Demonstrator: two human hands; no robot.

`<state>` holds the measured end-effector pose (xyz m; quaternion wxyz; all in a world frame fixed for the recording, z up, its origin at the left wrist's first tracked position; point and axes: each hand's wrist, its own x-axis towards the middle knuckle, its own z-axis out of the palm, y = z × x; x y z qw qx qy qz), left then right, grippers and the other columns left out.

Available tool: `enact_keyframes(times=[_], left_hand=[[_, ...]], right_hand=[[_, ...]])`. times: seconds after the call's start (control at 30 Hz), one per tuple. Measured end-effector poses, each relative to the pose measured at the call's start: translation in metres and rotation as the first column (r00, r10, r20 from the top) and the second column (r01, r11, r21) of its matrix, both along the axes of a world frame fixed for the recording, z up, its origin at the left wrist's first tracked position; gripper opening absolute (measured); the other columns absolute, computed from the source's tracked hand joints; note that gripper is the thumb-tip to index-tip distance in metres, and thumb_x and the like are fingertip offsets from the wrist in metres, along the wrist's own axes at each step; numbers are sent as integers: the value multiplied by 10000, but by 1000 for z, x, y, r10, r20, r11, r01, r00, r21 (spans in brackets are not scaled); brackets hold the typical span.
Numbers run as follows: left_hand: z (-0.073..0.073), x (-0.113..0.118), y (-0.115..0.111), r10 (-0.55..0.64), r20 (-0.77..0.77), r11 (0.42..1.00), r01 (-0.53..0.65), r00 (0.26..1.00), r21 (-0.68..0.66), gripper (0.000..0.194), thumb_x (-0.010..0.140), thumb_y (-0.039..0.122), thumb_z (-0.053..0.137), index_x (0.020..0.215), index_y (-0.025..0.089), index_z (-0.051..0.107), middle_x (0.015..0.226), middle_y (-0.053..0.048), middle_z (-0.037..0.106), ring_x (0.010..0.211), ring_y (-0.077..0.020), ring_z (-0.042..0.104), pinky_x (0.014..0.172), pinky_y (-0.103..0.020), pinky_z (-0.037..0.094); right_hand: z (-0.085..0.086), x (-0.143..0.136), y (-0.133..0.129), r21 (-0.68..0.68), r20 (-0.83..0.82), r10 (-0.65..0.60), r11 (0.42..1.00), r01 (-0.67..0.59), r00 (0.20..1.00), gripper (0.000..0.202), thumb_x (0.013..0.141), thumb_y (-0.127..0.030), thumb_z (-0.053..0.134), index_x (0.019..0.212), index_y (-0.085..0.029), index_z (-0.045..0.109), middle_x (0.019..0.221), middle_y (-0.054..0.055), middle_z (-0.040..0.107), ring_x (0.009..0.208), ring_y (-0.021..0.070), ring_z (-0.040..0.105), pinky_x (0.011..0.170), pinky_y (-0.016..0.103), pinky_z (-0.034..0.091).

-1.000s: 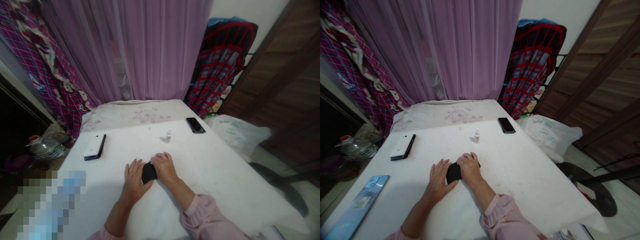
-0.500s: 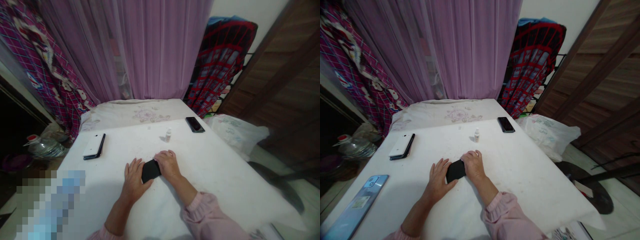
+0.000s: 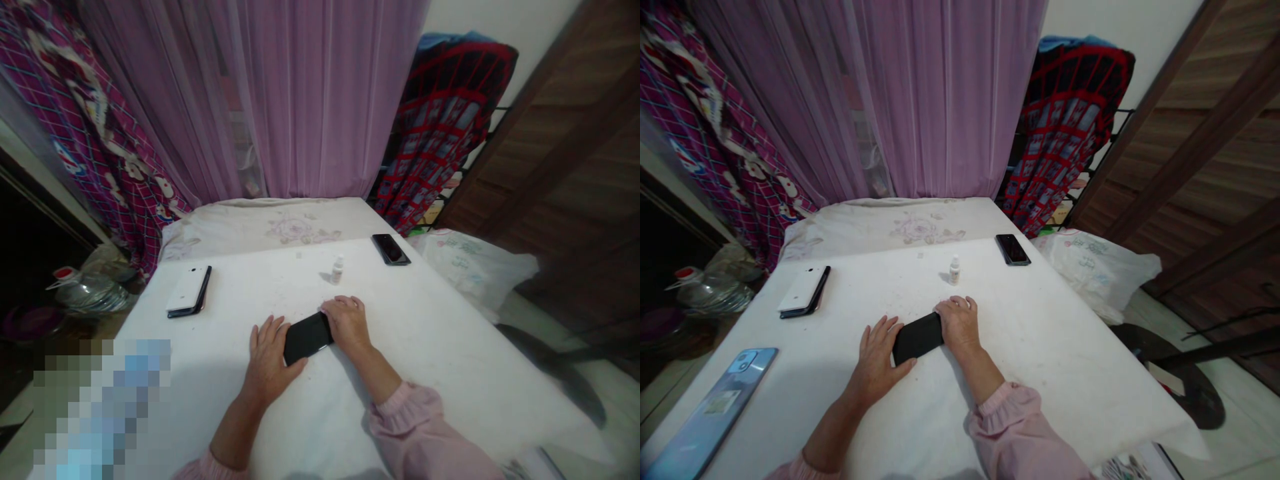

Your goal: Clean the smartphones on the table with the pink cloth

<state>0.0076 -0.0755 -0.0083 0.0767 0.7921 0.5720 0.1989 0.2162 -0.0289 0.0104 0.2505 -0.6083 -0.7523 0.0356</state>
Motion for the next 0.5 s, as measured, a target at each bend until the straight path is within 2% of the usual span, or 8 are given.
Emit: enact_keyframes(times=[0.13, 0.2, 0.27, 0.4, 0.5], left_hand=[[-1, 0, 0, 1, -7, 1000, -1, 1000, 11, 594, 745, 376, 657, 1276, 151, 516, 1393, -171, 520, 1368, -365, 368, 1127, -617, 199], [-1, -1, 0, 0, -5, 1000, 0, 1000, 24, 589, 745, 382, 657, 1273, 158, 521, 1393, -167, 522, 1365, -365, 373, 1125, -618, 205], [-2, -2, 0, 0, -1, 999, 1, 1000, 35, 587, 746, 387, 655, 1274, 168, 521, 1394, -162, 522, 1364, -367, 375, 1121, -621, 211], [-1, -2, 0, -1, 0, 999, 1, 1000, 33, 597, 750, 393, 650, 1285, 168, 512, 1396, -164, 520, 1362, -370, 375, 1121, -619, 206], [-2, -2, 0, 7, 3, 999, -7, 1000, 43, 585, 751, 412, 652, 1273, 183, 518, 1393, -154, 524, 1361, -366, 376, 1126, -613, 190]], right_hand=[[1, -26, -9, -4, 11, 164, 986, -164, 986, 220, 924, -182, 541, 981, -324, 700, 1083, -34, 727, 1079, 196, 556, 1028, 427, 229], [4, -28, -9, -14, 8, 172, 985, -172, 985, 222, 926, -188, 540, 978, -330, 701, 1074, -37, 730, 1071, 194, 561, 1021, 424, 237], [6, -19, -5, -24, 3, 99, 995, -99, 995, 222, 921, -182, 544, 956, -324, 711, 1055, -35, 735, 1054, 202, 573, 990, 419, 267], [4, 17, 5, -5, 3, -106, 994, 106, 994, 218, 918, -188, 526, 938, -264, 729, 998, 14, 743, 987, 214, 602, 885, 376, 362], [-5, 40, 9, 50, -81, -165, 984, 169, 983, 270, 905, -186, 475, 988, -228, 728, 1003, 46, 741, 943, 209, 624, 847, 344, 433]])
